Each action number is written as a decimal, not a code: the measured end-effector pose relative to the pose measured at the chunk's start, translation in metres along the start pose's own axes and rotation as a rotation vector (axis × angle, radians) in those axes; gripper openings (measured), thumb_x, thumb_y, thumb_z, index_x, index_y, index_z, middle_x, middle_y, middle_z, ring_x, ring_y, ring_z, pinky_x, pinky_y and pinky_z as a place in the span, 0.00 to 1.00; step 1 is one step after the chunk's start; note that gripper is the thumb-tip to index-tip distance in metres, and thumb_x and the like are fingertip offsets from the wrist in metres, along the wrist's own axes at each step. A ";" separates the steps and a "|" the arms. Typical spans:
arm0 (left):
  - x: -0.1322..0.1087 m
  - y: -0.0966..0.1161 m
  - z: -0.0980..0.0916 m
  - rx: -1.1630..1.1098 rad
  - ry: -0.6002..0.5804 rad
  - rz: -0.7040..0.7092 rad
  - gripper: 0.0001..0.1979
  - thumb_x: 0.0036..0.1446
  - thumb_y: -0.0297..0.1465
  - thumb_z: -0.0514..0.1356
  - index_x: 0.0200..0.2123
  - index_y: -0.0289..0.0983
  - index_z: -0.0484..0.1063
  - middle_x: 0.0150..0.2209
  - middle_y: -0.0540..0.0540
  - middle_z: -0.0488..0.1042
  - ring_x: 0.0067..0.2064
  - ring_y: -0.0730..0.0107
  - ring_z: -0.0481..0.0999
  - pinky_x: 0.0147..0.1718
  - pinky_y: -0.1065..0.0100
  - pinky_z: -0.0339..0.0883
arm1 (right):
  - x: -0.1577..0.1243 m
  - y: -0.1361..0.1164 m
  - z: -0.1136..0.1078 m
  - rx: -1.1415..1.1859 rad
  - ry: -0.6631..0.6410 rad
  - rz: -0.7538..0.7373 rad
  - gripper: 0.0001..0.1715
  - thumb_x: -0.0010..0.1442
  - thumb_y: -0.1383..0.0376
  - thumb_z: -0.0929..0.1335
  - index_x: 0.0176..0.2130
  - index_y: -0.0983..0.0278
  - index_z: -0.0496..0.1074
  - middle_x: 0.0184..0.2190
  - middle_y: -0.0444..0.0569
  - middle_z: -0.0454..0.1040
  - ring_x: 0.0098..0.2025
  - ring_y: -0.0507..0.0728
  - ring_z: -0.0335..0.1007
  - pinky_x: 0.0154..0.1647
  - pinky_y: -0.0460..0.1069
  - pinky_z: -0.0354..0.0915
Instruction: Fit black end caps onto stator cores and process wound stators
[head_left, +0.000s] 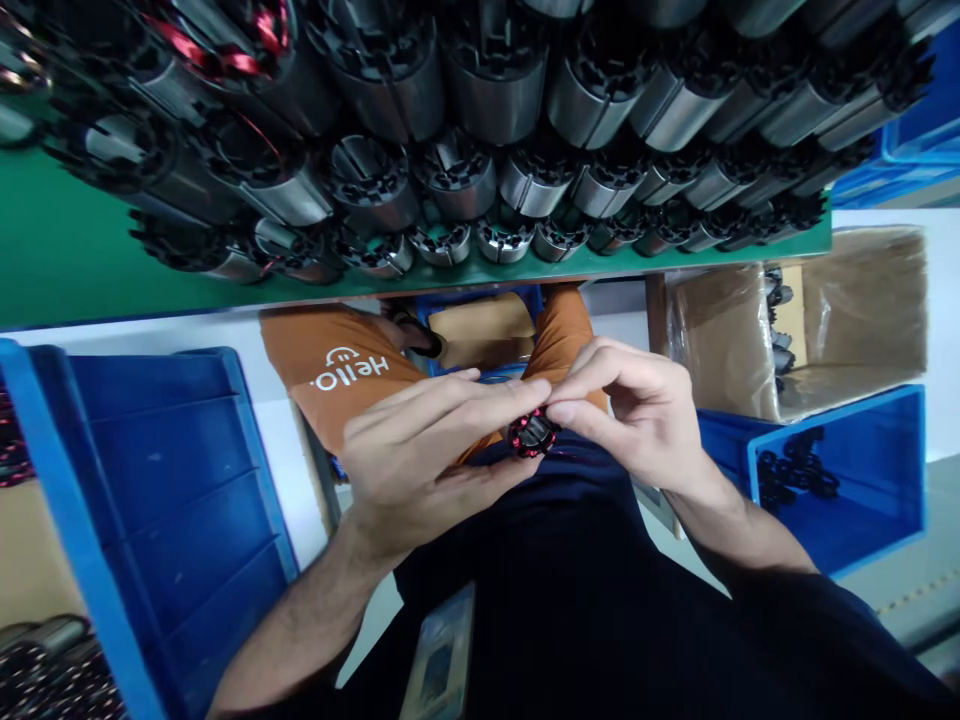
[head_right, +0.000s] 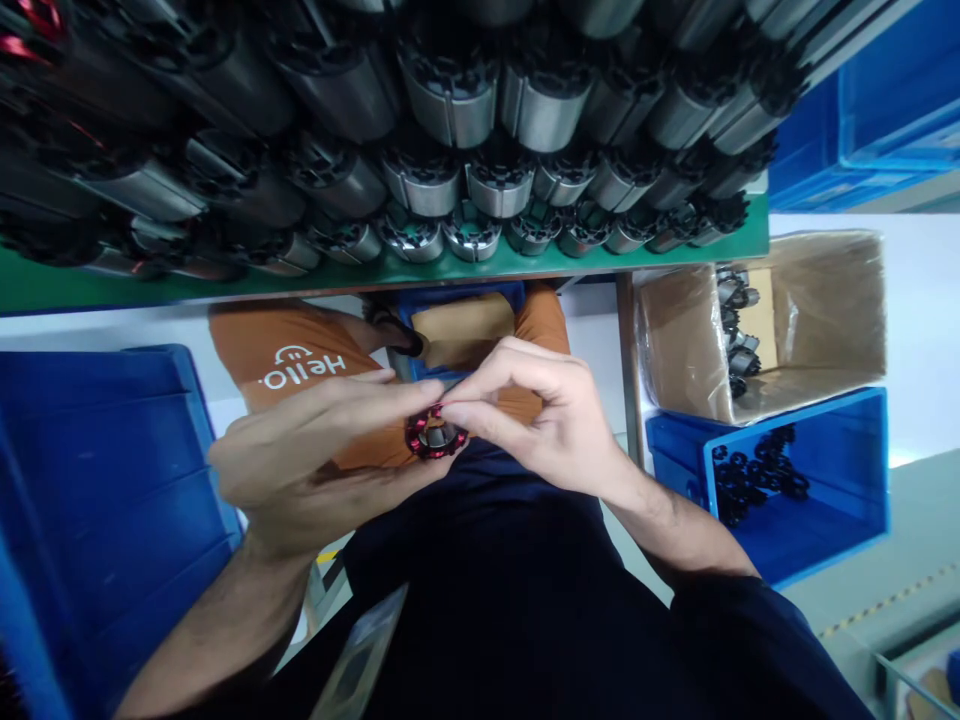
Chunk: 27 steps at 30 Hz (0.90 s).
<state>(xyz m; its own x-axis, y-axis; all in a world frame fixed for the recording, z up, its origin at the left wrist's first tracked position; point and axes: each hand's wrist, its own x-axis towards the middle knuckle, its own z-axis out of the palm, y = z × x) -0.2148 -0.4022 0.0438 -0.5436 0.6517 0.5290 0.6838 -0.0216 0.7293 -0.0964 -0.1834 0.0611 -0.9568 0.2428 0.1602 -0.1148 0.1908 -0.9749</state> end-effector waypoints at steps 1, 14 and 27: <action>0.002 0.002 0.001 0.000 0.009 -0.008 0.19 0.69 0.32 0.80 0.60 0.42 0.86 0.51 0.51 0.94 0.48 0.68 0.95 0.57 0.65 0.92 | 0.000 0.002 -0.002 0.018 0.052 0.020 0.04 0.73 0.64 0.85 0.44 0.56 0.90 0.37 0.44 0.85 0.37 0.54 0.80 0.42 0.50 0.79; 0.017 0.019 0.007 0.112 0.162 -0.180 0.19 0.63 0.33 0.83 0.55 0.49 0.86 0.45 0.52 0.89 0.42 0.66 0.84 0.40 0.58 0.83 | -0.006 0.003 0.007 -0.097 0.178 -0.231 0.08 0.71 0.64 0.85 0.49 0.53 0.90 0.39 0.45 0.86 0.39 0.58 0.82 0.50 0.56 0.82; 0.011 0.022 0.029 0.072 0.141 -0.212 0.17 0.76 0.49 0.71 0.50 0.44 0.74 0.46 0.41 0.76 0.54 0.51 0.80 0.52 0.50 0.80 | -0.019 -0.007 0.034 0.312 0.237 0.241 0.22 0.69 0.52 0.87 0.59 0.51 0.90 0.44 0.46 0.89 0.43 0.57 0.87 0.46 0.52 0.87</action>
<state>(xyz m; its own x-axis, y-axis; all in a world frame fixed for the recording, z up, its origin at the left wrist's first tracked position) -0.1916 -0.3731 0.0532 -0.7373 0.5237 0.4267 0.5776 0.1612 0.8003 -0.0861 -0.2218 0.0598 -0.8825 0.4633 -0.0814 -0.0061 -0.1844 -0.9828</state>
